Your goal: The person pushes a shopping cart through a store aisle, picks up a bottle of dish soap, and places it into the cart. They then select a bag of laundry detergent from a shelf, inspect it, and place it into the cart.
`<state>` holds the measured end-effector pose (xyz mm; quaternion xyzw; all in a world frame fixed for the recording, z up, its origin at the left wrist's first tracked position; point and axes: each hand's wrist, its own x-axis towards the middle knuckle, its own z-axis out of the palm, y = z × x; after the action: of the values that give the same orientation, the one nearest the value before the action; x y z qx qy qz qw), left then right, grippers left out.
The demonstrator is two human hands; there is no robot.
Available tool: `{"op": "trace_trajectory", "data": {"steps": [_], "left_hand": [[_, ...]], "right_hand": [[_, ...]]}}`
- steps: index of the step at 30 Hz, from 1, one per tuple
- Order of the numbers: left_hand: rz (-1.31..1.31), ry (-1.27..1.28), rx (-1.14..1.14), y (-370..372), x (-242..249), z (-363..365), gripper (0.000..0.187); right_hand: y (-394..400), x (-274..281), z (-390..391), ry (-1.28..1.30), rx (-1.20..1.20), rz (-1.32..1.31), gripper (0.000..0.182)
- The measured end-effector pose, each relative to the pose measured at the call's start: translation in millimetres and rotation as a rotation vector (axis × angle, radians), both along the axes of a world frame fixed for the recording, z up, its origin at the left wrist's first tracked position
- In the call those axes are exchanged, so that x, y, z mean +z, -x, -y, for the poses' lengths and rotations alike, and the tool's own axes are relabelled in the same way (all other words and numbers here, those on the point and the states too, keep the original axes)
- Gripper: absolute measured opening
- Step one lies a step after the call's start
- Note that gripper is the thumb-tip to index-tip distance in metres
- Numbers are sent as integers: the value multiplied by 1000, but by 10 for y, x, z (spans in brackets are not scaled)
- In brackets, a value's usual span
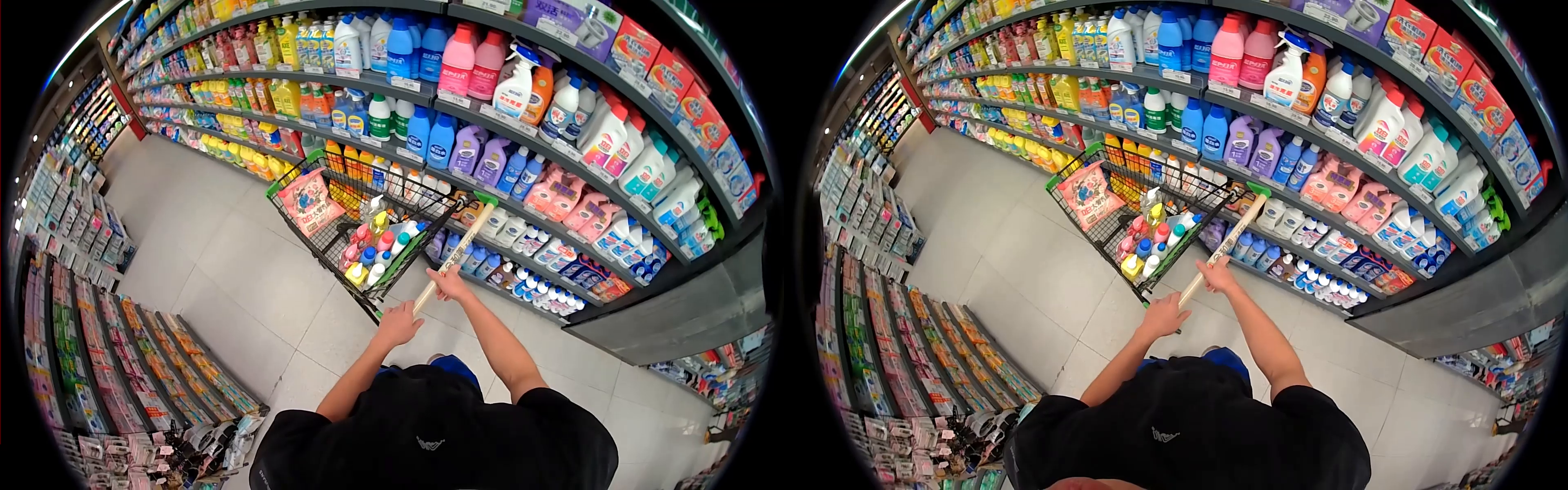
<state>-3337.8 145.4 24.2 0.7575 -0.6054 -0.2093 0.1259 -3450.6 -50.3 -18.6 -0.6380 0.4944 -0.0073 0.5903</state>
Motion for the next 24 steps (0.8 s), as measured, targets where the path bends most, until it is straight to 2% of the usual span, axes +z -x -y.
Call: {"op": "trace_trajectory", "data": {"steps": [2,10,18,21,24], "left_hand": [[76,25,35,-56,-43,-22,48],[64,-112,134,-404,36,80,39],[-43,-128,217,-493,67,507,40],[-53,-97,243,-519,-61,733,38],[-61,-139,265,-611,-178,944,40]], "right_hand": [[-78,22,-19,0,14,5,91],[-379,68,57,-77,132,-12,85],[-523,156,170,-61,236,65,67],[-582,188,260,-93,306,97,61],[-633,-18,358,-133,386,96,54]]}}
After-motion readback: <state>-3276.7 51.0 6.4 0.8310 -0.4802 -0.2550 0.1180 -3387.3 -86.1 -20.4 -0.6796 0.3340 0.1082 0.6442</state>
